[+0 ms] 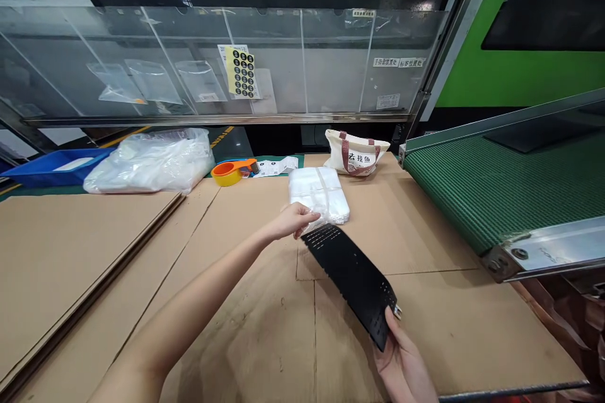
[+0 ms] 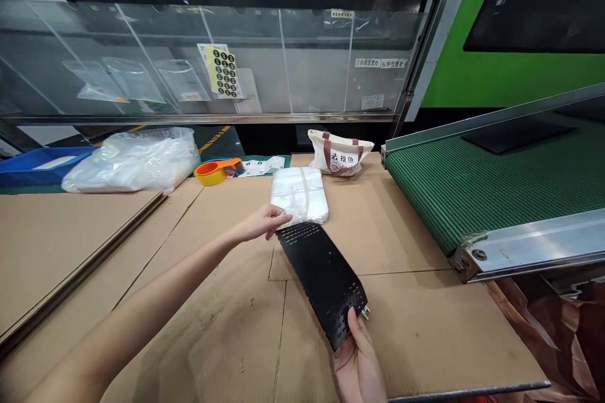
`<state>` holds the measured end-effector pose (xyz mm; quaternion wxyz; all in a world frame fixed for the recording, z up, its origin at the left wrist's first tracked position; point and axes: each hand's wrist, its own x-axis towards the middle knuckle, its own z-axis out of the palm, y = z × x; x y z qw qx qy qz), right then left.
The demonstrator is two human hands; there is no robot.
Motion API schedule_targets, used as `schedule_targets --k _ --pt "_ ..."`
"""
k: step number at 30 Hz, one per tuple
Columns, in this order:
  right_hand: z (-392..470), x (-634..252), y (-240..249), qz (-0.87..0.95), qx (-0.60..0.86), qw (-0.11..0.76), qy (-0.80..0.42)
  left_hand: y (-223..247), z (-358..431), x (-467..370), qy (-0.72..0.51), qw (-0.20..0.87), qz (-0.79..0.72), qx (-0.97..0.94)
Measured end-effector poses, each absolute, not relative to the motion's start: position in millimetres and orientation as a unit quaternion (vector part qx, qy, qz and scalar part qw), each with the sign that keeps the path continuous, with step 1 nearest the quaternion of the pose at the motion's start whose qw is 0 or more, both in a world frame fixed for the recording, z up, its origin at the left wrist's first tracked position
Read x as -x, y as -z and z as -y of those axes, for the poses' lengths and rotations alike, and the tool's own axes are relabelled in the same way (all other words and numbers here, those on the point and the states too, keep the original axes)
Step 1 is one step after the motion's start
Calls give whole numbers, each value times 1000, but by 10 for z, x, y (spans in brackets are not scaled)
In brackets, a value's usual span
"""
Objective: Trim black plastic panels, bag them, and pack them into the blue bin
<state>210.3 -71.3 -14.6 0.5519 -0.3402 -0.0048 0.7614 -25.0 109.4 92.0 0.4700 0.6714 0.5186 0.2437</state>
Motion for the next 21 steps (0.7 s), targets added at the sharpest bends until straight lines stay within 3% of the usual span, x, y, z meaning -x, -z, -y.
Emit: schedule_targets --k 13,15,19,21 --pt "688 -1877 -96 -50 437 622 -648 -762 -801 168 -421 387 -528 -627" --pt "701 -1885 -75 -19 446 618 -647 -743 -763 160 -395 316 -543 -670" --pt "752 -1873 13 111 465 591 -650 -666 -700 101 -282 50 -556 -780" --pt "766 -1856 41 171 470 563 -657 -629 -675 65 -250 -4 -551 -796"
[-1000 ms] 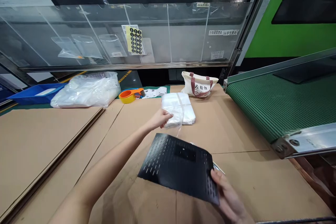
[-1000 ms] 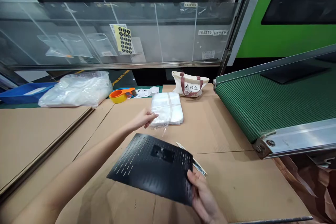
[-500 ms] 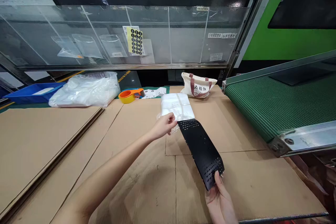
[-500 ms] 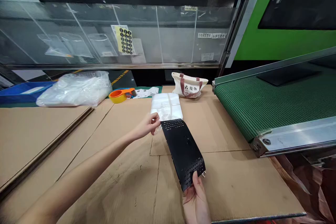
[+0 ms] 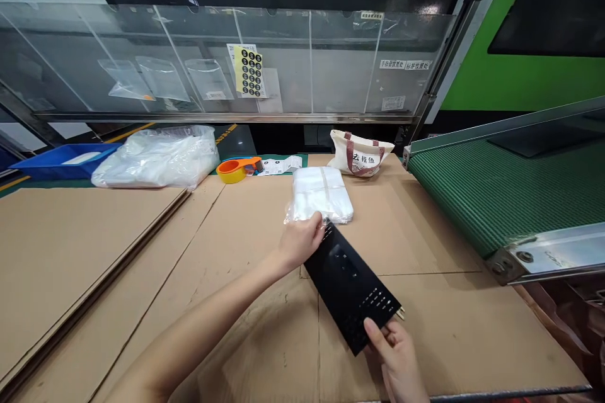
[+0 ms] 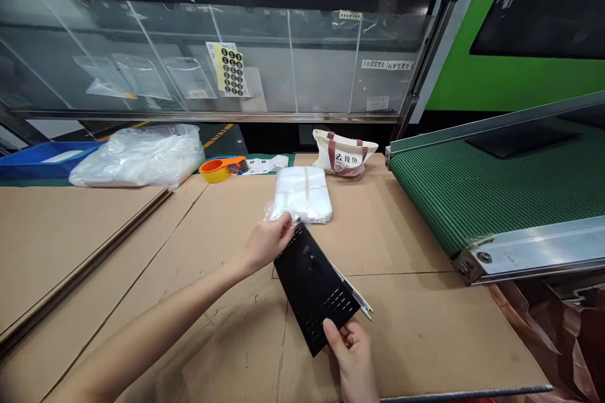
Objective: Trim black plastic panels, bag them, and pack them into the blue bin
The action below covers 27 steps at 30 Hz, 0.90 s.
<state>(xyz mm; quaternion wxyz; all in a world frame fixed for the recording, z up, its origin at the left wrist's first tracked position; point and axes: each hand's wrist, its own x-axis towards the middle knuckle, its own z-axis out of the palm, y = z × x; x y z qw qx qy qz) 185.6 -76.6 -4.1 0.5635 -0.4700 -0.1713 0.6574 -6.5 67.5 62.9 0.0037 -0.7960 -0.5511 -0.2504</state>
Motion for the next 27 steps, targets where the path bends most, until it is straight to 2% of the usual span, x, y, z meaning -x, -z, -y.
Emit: schedule_targets --k 3,6,9,13,19,23,27 --pt "746 -1809 39 132 454 555 -684 -605 -636 24 218 41 536 814" --pt "708 -1742 20 5 436 588 -681 -607 -587 11 187 76 517 832" --pt "695 -1693 31 -40 430 612 -662 -609 -534 25 169 109 511 836" --pt "706 -1676 51 -9 430 636 -640 -609 -449 24 163 140 509 833" --pt "690 -1664 -41 95 446 569 -684 -621 -307 -77 187 243 458 834" --pt "701 -1604 -69 39 442 624 -644 -651 -222 -131 214 295 440 820" --pt "702 -1556 -78 101 454 560 -686 -664 -121 -176 235 298 422 823"
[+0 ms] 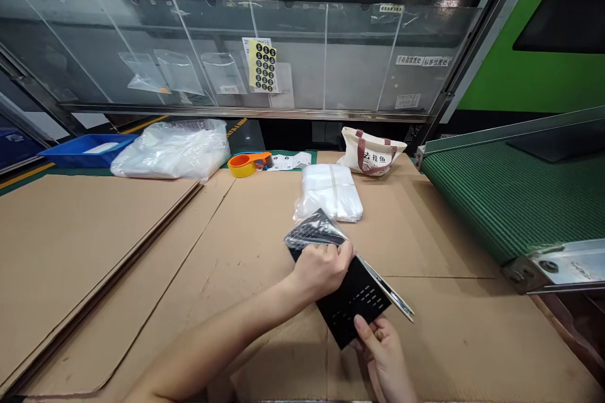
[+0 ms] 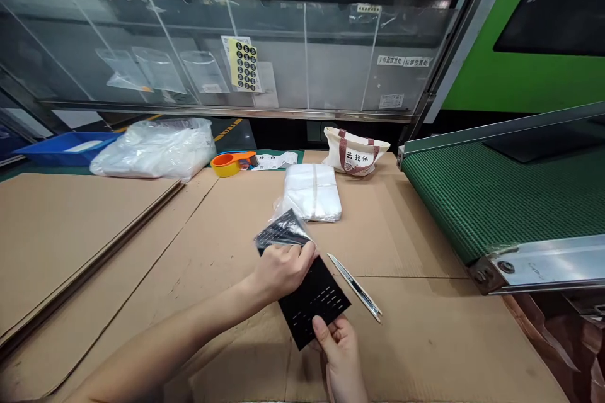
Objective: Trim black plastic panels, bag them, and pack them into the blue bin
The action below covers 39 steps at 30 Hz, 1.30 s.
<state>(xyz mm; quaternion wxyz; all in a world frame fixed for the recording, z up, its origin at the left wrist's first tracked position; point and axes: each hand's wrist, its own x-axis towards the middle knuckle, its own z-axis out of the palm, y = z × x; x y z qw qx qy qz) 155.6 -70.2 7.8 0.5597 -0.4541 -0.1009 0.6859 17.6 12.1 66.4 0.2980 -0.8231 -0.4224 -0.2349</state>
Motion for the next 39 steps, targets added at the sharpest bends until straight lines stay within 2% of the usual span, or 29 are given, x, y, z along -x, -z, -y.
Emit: schedule_targets --k 6,11,15,17,19,23,28,34,37,39 --pt "673 -1502 -55 74 436 619 -649 -625 51 -236 223 251 369 867" --pt "729 -1455 29 166 394 538 -727 -587 165 -309 233 228 361 874" --pt "695 -1474 49 117 389 598 -691 -570 277 -330 217 183 306 909" --pt "693 -1459 86 132 414 617 -657 -591 312 -331 223 188 306 906" --pt "703 -1427 122 187 427 599 -651 -630 326 -330 245 210 315 893" --pt "675 -1388 82 191 391 559 -706 -681 348 -305 263 227 328 878" --pt "590 -1383 -65 67 420 660 -620 -622 419 -210 208 216 347 889" --pt "625 -1302 -125 118 428 620 -647 -602 471 -181 244 192 321 895" --pt "633 -1394 -84 194 486 631 -573 -597 501 -146 277 70 315 905" --pt "624 -1499 -46 303 525 630 -485 -616 524 -94 329 -120 339 873"
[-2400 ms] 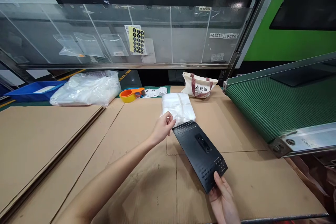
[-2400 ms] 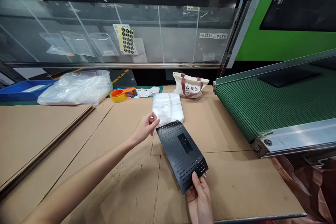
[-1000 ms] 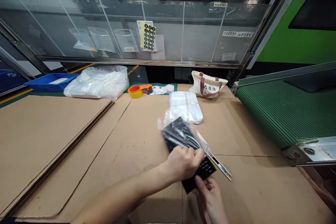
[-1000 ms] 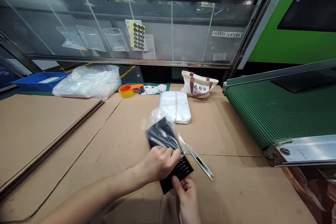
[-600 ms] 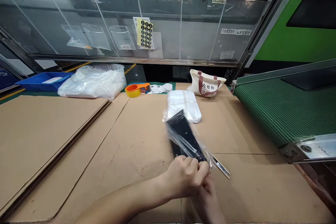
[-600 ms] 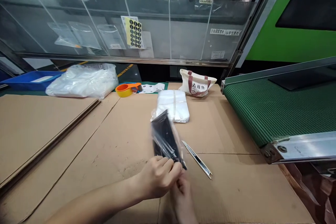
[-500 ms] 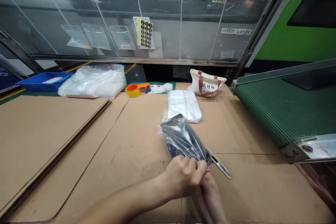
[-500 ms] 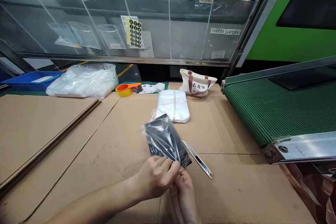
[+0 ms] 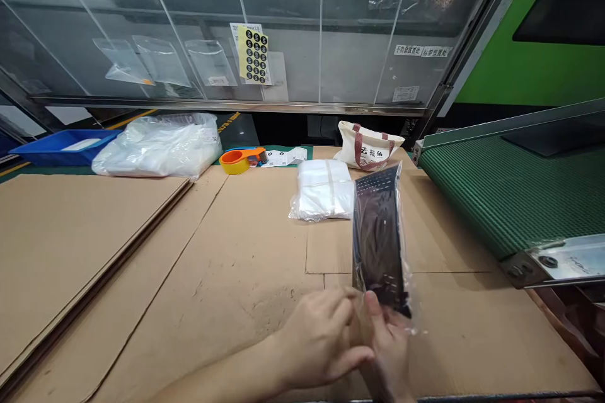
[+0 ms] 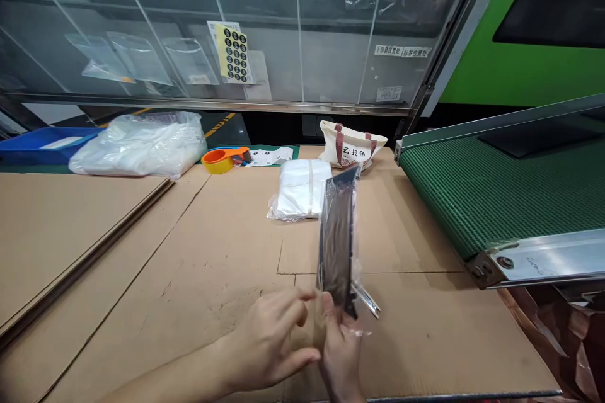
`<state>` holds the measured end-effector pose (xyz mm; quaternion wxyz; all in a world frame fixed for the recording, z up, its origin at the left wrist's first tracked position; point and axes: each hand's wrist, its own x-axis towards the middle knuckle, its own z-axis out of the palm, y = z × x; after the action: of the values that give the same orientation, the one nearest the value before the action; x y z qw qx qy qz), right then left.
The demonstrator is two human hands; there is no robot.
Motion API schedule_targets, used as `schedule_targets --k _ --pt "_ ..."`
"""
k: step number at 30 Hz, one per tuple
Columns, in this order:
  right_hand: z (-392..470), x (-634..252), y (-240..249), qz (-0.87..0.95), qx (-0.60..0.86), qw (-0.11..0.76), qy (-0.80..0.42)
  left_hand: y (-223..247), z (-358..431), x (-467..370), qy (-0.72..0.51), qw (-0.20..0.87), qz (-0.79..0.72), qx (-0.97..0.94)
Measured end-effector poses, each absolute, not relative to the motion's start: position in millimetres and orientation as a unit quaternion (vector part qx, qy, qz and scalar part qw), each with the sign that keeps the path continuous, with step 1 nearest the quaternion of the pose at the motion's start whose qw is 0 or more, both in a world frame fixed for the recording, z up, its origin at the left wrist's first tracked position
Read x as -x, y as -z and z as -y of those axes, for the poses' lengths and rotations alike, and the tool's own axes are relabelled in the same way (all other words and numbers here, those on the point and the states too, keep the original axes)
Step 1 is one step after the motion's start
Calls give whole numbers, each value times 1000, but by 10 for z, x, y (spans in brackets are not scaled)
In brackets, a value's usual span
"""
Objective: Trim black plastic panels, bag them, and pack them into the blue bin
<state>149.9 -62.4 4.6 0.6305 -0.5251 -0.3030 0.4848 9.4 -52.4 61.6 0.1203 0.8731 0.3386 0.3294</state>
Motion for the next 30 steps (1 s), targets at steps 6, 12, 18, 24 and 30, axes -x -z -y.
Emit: schedule_targets --k 6,12,18,24,30 --pt "521 -1587 -24 719 411 528 -185 -672 568 41 -412 617 -325 -586" --pt "417 -1215 -32 837 373 399 -26 -365 747 276 -533 616 -460 -354" --pt "490 -940 -242 875 265 401 -65 -410 973 613 -640 537 -530 -144" --pt "486 -1142 -277 850 201 440 -210 -537 919 1146 -670 453 -579 -106" --pt "237 -1683 -116 796 337 412 -289 -337 843 1538 -670 325 -654 -134"
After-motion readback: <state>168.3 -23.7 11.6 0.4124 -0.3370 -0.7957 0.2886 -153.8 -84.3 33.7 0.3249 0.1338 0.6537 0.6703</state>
